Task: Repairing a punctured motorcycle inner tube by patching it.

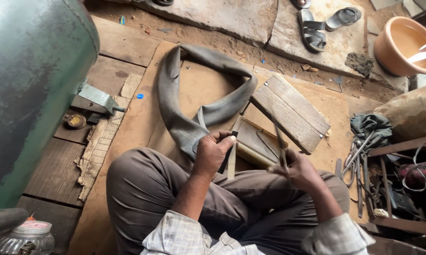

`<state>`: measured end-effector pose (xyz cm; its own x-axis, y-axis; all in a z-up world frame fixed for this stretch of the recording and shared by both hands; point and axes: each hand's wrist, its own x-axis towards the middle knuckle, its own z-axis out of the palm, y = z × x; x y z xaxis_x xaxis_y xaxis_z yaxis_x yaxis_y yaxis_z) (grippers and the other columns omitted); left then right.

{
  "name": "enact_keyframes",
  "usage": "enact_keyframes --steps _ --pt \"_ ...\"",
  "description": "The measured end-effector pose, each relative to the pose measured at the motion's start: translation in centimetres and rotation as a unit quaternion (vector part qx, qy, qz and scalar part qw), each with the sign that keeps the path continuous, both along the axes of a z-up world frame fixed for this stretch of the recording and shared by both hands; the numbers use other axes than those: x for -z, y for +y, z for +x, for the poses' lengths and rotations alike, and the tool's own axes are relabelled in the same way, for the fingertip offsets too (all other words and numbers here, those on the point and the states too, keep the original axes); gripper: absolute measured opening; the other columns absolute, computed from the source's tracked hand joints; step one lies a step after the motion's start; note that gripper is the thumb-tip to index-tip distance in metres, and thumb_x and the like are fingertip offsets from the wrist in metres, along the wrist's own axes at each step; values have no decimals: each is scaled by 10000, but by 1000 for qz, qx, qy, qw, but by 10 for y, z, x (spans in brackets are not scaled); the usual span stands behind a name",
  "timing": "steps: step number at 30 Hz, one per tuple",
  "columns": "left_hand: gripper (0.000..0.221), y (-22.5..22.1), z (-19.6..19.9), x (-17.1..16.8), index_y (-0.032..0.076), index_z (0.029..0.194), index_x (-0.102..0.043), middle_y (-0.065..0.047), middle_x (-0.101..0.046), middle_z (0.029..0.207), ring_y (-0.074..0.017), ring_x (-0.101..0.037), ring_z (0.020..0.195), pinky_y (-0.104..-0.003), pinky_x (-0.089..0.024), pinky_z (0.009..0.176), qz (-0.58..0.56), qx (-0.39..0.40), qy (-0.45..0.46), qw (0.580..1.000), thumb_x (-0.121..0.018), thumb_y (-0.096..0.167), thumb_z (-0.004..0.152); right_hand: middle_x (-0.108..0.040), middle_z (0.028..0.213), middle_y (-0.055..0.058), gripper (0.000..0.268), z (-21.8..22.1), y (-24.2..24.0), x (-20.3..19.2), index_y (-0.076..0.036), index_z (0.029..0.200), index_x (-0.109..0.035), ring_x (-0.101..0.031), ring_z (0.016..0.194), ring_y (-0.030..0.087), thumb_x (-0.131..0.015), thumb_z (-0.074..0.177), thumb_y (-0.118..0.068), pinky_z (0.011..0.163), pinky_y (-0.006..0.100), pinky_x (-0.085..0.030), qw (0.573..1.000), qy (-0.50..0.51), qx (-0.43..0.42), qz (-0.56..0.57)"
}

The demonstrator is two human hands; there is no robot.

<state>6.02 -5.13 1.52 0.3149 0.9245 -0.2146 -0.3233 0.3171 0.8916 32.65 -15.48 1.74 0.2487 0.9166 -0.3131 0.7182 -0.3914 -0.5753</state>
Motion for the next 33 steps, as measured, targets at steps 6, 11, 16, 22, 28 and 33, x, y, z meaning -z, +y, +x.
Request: enact_keyframes --steps 6,11,16,22,28,33 --pt "168 -4 3 3 -23 998 -772 -50 -760 862 -79 -656 746 -235 -543 694 18 44 1 999 -729 112 909 -631 826 180 703 -43 -13 -41 -27 898 -600 -646 803 314 -773 699 -679 732 444 -522 996 -74 -19 -52" --pt "161 -7 3 0 3 1016 -766 -48 -774 891 -75 -684 795 -243 -569 740 61 76 53 994 -728 124 916 -634 867 162 744 -47 -7 -37 -25 912 -610 -640 878 343 -773 678 -713 789 449 -506 983 -146 -110 28" --pt "154 -9 2 -16 61 1047 -772 -40 -794 912 -83 -721 826 -255 -594 758 87 117 152 978 -732 150 928 -642 895 152 754 -47 -3 -30 -36 945 -621 -638 908 341 -771 665 -720 813 445 -498 977 -143 -146 57" --pt "198 -8 7 -5 56 1045 -778 -57 -808 961 -109 -750 868 -266 -593 794 150 139 218 954 -724 84 856 -657 884 116 744 -45 -5 -17 -60 924 -629 -639 901 323 -771 641 -734 828 427 -476 972 -151 -160 84" --pt "184 -8 9 -6 52 1013 -782 -60 -809 925 -115 -756 850 -273 -592 794 154 154 223 950 -692 75 854 -644 828 109 704 -42 -5 -7 -66 844 -610 -648 856 331 -799 635 -711 783 435 -490 974 -145 -160 63" --pt "196 -7 10 -3 50 998 -787 -59 -809 906 -116 -755 845 -282 -594 799 156 152 216 952 -685 77 833 -622 725 130 675 -37 -5 -2 -60 812 -615 -646 749 353 -821 636 -678 694 458 -502 971 -128 -177 100"
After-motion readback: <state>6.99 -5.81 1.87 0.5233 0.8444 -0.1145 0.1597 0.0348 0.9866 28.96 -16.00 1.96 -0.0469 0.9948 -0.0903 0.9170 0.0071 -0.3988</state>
